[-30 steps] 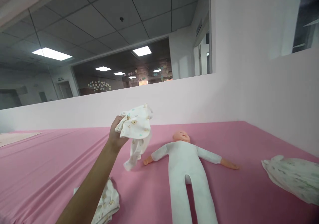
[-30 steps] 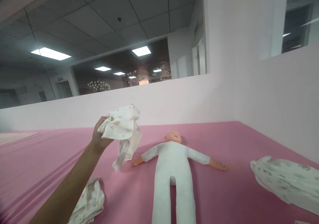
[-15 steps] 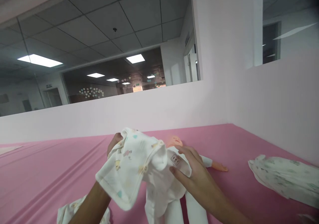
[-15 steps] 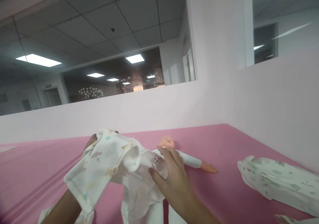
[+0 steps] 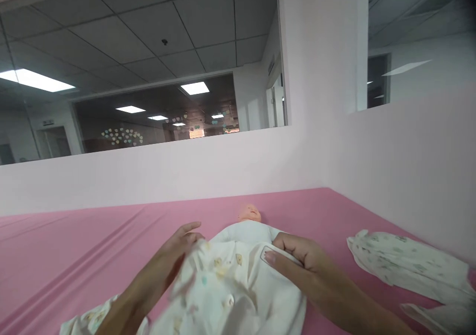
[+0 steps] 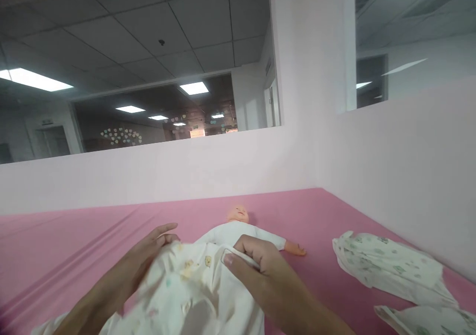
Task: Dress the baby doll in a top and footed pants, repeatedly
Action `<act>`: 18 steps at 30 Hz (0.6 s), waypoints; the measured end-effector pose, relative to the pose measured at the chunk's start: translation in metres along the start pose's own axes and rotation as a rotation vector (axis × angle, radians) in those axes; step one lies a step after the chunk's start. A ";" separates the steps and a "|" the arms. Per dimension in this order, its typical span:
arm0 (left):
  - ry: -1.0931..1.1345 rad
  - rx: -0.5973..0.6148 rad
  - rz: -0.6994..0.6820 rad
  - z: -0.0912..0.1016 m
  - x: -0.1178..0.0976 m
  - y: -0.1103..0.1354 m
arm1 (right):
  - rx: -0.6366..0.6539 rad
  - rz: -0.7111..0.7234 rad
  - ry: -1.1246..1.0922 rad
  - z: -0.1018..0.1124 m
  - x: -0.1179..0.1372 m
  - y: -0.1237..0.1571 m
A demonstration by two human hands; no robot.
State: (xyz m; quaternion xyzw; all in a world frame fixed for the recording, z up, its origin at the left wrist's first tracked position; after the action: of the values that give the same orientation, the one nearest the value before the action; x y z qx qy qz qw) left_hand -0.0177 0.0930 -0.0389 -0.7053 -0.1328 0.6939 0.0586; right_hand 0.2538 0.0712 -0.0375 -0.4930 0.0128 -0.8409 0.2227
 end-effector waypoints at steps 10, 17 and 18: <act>-0.404 0.317 -0.197 -0.084 -0.038 0.052 | 0.078 0.110 0.027 -0.005 0.043 -0.005; -0.614 0.315 -0.366 -0.066 -0.026 0.056 | 0.146 0.045 0.086 0.007 0.043 0.006; -0.615 0.329 -0.367 -0.057 -0.024 0.055 | 0.170 0.048 0.099 0.009 0.043 0.009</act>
State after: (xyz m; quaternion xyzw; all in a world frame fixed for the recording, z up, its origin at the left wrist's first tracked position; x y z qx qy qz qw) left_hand 0.0445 0.0396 -0.0284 -0.4104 -0.1551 0.8627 0.2515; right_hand 0.2472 0.0481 0.0007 -0.4299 -0.0360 -0.8567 0.2828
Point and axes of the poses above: each hand's wrist, its own y-axis away from the middle knuckle, its own z-axis out of the back of the hand, x = y × z, the point moved 3 cm from there along -y, towards the middle knuckle, and after that the axes turned 14 degrees about y, right-handed, at the moved point
